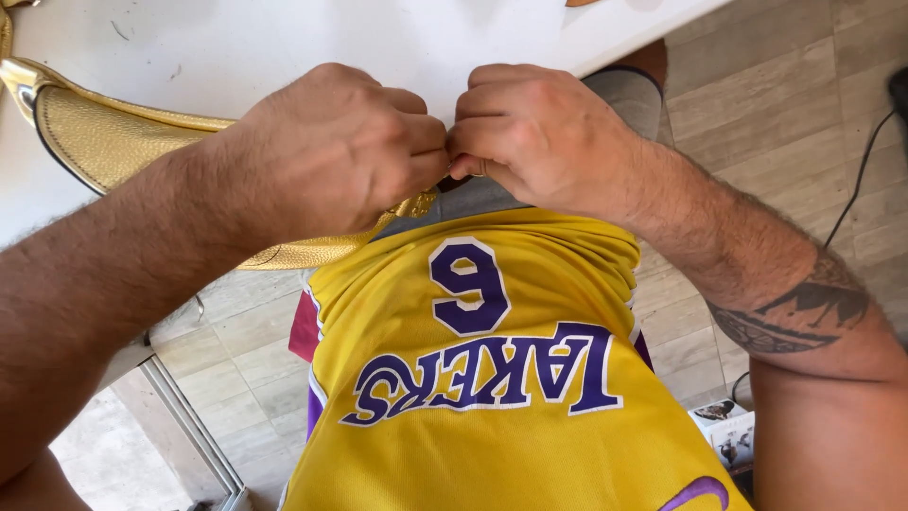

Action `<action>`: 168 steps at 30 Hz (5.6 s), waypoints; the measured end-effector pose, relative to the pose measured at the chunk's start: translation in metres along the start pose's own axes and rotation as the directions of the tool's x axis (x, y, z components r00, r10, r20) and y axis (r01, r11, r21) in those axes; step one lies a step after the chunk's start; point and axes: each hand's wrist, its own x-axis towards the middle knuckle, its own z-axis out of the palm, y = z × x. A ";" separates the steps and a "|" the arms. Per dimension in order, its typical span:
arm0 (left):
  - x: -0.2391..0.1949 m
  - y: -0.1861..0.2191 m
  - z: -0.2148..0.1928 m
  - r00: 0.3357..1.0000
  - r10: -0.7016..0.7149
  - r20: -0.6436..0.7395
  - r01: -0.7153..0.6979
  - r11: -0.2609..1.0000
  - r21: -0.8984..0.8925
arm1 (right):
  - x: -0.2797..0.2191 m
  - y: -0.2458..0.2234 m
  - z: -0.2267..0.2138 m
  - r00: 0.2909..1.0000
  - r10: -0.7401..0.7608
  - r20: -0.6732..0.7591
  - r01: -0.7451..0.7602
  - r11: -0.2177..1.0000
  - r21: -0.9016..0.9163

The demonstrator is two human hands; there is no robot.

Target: Attaching a gold metal buckle and decorative hardware to a gold leather fanny pack using small hand tools.

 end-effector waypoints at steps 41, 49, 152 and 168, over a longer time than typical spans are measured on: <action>0.000 0.010 -0.040 0.938 -0.297 0.177 0.318 0.942 -0.105 | 0.018 -0.023 -0.031 0.945 -0.294 -0.145 0.177 0.830 -0.528; -0.009 0.024 -0.036 0.989 -0.067 -0.135 0.060 0.996 -0.062 | 0.011 -0.023 -0.021 0.913 -0.331 -0.237 0.226 0.897 -0.381; -0.017 0.074 -0.049 0.867 -0.021 -0.497 0.079 0.992 0.095 | 0.005 -0.069 0.051 0.875 0.474 0.099 0.013 -0.227 0.974; -0.018 0.069 -0.040 0.843 0.009 -0.538 0.056 0.993 0.103 | -0.004 -0.083 0.070 0.843 0.510 0.173 0.122 -0.493 0.862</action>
